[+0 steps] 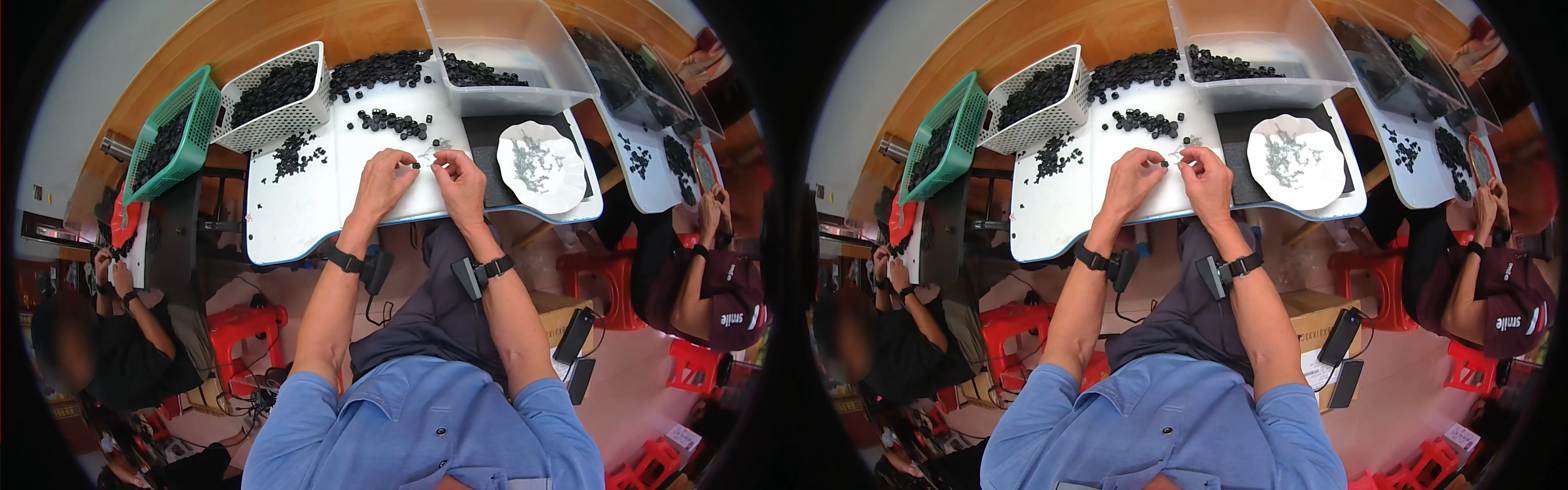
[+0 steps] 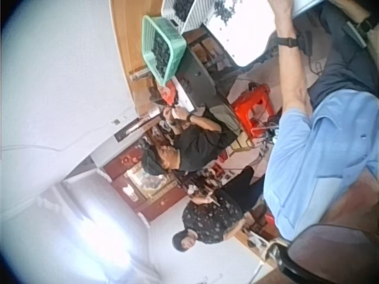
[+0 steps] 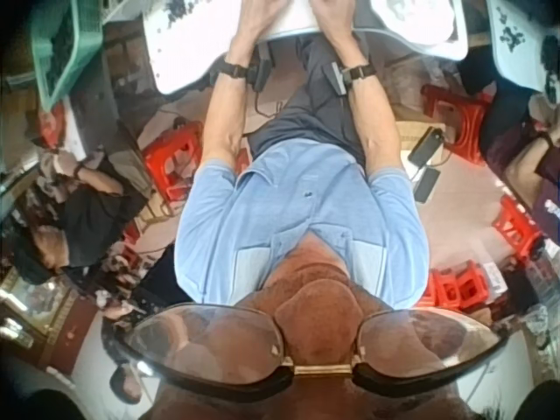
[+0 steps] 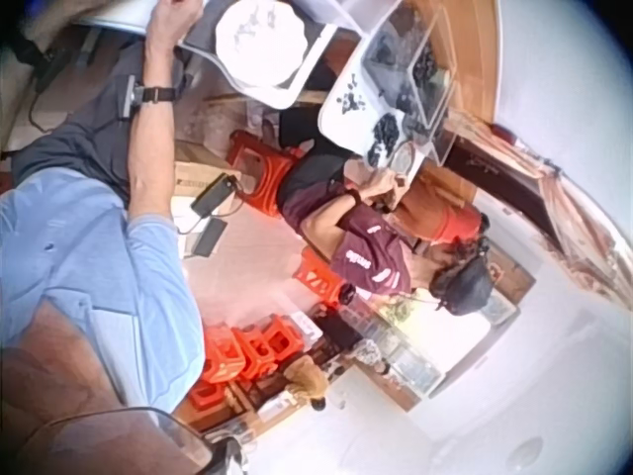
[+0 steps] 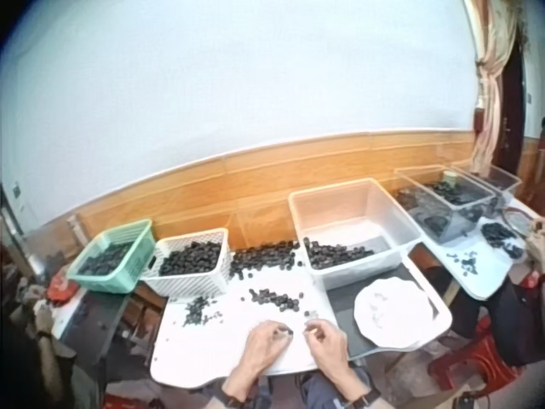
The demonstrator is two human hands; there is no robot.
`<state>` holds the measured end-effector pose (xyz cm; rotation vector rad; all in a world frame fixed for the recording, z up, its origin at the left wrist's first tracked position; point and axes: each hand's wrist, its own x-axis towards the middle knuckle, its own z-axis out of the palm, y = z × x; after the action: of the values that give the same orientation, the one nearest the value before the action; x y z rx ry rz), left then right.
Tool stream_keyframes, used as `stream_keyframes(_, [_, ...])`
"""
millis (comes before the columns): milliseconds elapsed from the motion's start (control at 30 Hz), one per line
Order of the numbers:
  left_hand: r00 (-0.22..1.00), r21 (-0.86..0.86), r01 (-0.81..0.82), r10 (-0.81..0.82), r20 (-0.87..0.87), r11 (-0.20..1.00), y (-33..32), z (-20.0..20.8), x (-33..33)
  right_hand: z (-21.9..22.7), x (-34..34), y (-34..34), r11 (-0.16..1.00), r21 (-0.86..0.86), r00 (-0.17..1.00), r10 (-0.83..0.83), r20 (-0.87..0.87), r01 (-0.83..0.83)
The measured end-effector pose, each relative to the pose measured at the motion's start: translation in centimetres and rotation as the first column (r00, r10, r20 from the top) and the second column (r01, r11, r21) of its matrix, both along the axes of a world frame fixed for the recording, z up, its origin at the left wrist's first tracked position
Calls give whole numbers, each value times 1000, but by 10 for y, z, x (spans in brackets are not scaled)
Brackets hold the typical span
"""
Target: Assembling small black plastic components by inserting white plastic pins into housings.
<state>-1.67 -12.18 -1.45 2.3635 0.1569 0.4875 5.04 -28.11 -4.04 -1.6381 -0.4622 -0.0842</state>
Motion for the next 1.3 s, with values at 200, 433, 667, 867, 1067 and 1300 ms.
stream_keyframes(200, [999,-126,-51,49,-19,991,-16,3,-5,2,-1,-1,999,-12,999,44,-3,-44])
stream_keyframes(433, [999,-64,-47,47,-12,997,-17,0,-4,0,-2,0,998,-29,998,63,25,-63])
stream_keyframes(667, [999,22,-30,29,30,999,-19,-5,-1,0,-3,1,996,-52,994,81,69,-78])
stream_keyframes(867, [998,36,-26,24,51,999,-20,-3,-3,1,-4,0,993,-81,990,96,100,-88])
stream_keyframes(1067, [997,64,22,-27,72,998,-18,-4,-5,4,-5,1,992,-81,989,109,104,-101])
stream_keyframes(1300, [998,-107,-59,63,29,992,-20,-3,-7,10,-1,-2,989,-52,988,137,-75,-141])
